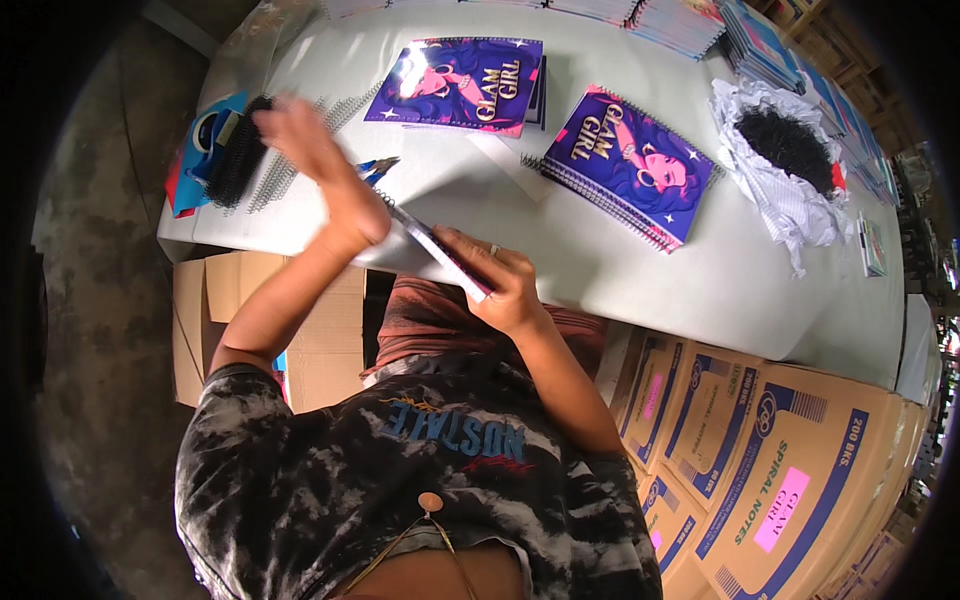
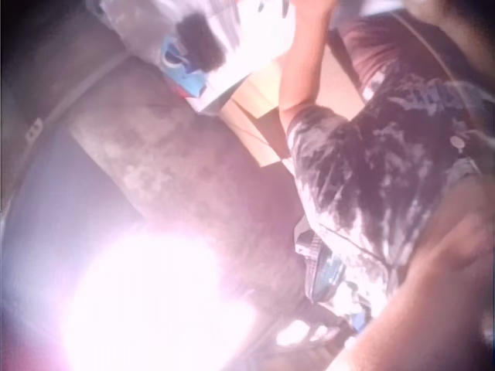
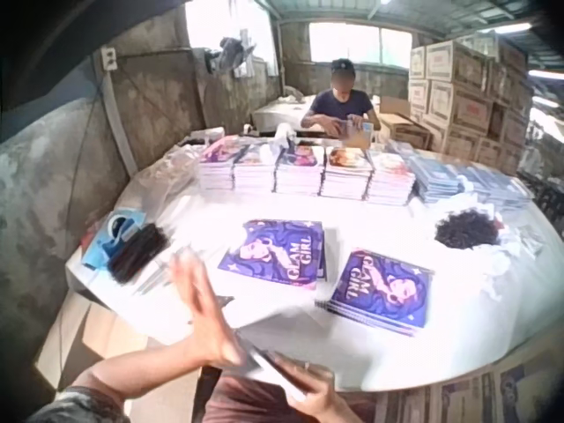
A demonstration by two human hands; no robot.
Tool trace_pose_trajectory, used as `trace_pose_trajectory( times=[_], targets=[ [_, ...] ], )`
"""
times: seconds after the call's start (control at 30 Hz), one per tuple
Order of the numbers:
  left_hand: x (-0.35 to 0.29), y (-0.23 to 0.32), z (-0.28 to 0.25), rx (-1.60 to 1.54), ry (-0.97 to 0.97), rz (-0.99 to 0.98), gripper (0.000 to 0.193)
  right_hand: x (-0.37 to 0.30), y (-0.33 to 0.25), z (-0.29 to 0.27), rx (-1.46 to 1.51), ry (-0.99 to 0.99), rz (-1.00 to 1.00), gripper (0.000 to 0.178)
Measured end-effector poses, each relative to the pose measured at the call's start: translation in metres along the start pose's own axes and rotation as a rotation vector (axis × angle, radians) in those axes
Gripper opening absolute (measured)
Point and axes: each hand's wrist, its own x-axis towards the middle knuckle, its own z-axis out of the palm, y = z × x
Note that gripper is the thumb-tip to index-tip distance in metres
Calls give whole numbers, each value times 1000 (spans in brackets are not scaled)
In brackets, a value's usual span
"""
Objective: The person assembles spiral-bound notebooks by inserting metal spirals into pre-punched holes and closing them with pliers. The person repeatedly picks up a notebook, aligns the spiral, and crimps it shut, then stacks the finished unit.
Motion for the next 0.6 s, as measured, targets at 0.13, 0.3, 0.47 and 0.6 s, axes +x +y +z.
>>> trace_pose_trajectory(
  times=[0.13, 0.3, 0.47, 0.6],
  targets=[
    [-21, 39, -18, -56, -164, 363, 94, -2, 3, -5, 237, 60, 270, 26],
    [82, 28, -45, -73, -175, 83, 28, 15, -8, -8, 476, 58, 485, 25],
    [94, 36, -41, 8, -174, -43, 33, 9, 1, -9, 366, 11, 510, 26],
    [95, 21, -30, 77, 398, 201, 81, 8, -4, -2, 167, 53, 255, 28]
  ],
)
